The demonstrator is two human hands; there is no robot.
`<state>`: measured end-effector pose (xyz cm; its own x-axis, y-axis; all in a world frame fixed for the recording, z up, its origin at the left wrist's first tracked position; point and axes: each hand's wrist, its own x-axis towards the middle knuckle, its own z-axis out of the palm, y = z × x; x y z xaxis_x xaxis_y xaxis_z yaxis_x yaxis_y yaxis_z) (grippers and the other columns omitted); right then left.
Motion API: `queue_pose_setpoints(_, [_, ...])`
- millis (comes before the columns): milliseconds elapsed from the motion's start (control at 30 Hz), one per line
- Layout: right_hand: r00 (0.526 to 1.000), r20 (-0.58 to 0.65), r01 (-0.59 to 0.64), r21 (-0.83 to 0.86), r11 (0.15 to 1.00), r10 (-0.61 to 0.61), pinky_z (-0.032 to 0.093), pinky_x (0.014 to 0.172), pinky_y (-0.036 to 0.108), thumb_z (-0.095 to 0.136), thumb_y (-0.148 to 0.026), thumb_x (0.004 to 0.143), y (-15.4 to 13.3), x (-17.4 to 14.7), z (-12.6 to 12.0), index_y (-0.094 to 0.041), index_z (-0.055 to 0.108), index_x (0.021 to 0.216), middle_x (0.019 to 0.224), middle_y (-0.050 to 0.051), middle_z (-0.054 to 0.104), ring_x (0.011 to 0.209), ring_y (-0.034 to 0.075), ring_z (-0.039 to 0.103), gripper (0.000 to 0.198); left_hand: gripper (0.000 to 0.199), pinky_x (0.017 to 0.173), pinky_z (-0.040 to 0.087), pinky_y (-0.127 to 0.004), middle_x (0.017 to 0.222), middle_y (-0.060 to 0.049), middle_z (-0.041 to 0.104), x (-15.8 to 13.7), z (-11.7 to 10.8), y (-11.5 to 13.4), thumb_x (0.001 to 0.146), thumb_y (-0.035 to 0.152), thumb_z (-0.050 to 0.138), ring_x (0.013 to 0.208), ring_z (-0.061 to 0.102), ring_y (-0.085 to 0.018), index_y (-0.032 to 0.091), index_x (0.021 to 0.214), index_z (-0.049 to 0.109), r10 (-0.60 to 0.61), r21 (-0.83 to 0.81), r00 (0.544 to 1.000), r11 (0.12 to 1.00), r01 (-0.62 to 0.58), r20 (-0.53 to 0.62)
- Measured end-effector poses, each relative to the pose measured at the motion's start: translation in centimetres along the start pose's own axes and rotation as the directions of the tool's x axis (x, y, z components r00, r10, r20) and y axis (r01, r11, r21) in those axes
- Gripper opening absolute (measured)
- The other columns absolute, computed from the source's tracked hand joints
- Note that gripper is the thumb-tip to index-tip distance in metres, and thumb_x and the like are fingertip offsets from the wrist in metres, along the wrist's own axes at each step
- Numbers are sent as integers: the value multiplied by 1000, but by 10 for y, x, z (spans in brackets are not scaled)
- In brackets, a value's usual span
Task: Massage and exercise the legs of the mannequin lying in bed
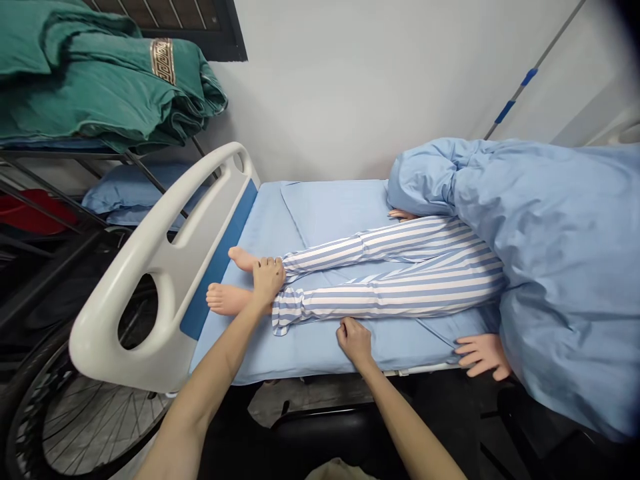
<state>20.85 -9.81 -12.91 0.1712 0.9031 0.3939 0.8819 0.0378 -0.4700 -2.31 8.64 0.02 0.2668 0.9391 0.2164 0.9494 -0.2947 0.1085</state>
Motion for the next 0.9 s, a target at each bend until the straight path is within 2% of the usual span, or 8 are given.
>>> queue_pose_setpoints(67, [1000,0,0,-2,1000,0,21,59,28,45,-16,83,0,0,0,-17,62,76,68,0,64,59,11,52,19,34,91,37,-51,107,-25,64,-10,5,4,91,23,45,102,57,-34,5,114,63,-15,37,1000,999,16,-27])
queue_pose_setpoints(133, [1000,-3,4,-3,1000,-4,21,59,28,46,-16,83,0,0,0,-17,62,76,68,0,64,59,11,52,18,38,86,38,-51,109,-26,64,-25,8,5,91,20,41,100,57,-36,4,118,63,-32,83,996,996,39,-81])
queue_pose_setpoints(267, [1000,5,2,-6,1000,-2,20,59,27,46,-17,84,2,-1,-1,-17,63,77,69,1,65,60,11,52,18,37,78,41,-46,90,-21,67,-69,7,-1,94,29,41,90,59,-34,9,99,71,-27,163,987,985,54,-159])
queue_pose_setpoints(333, [1000,17,-2,-4,1000,2,20,59,27,46,-17,84,2,-1,-2,-17,64,77,69,1,65,60,11,52,19,38,82,42,-46,90,-19,67,-92,8,-3,96,36,43,93,60,-33,11,100,72,51,181,983,983,-19,-174])
queue_pose_setpoints(467, [1000,23,-11,2,1000,11,20,59,27,46,-17,83,2,-1,-4,-16,64,77,70,1,65,61,11,53,19,45,106,34,-52,123,-20,65,-123,19,-8,96,41,48,117,56,-34,12,126,64,232,151,956,967,-206,-180])
queue_pose_setpoints(667, [1000,9,-12,3,1000,12,19,58,26,46,-17,83,2,-1,-3,-17,63,76,68,1,65,59,10,51,18,49,116,22,-56,142,-20,55,-128,36,-32,99,35,43,135,46,-35,10,139,55,253,151,954,961,-230,-161])
queue_pose_setpoints(900, [999,33,-13,-13,1000,13,18,58,27,45,-17,84,2,-1,-2,-17,64,77,69,2,65,60,11,51,20,49,116,17,-64,144,-21,52,-123,30,-50,98,30,35,140,42,-36,13,140,53,213,73,975,975,-208,-66])
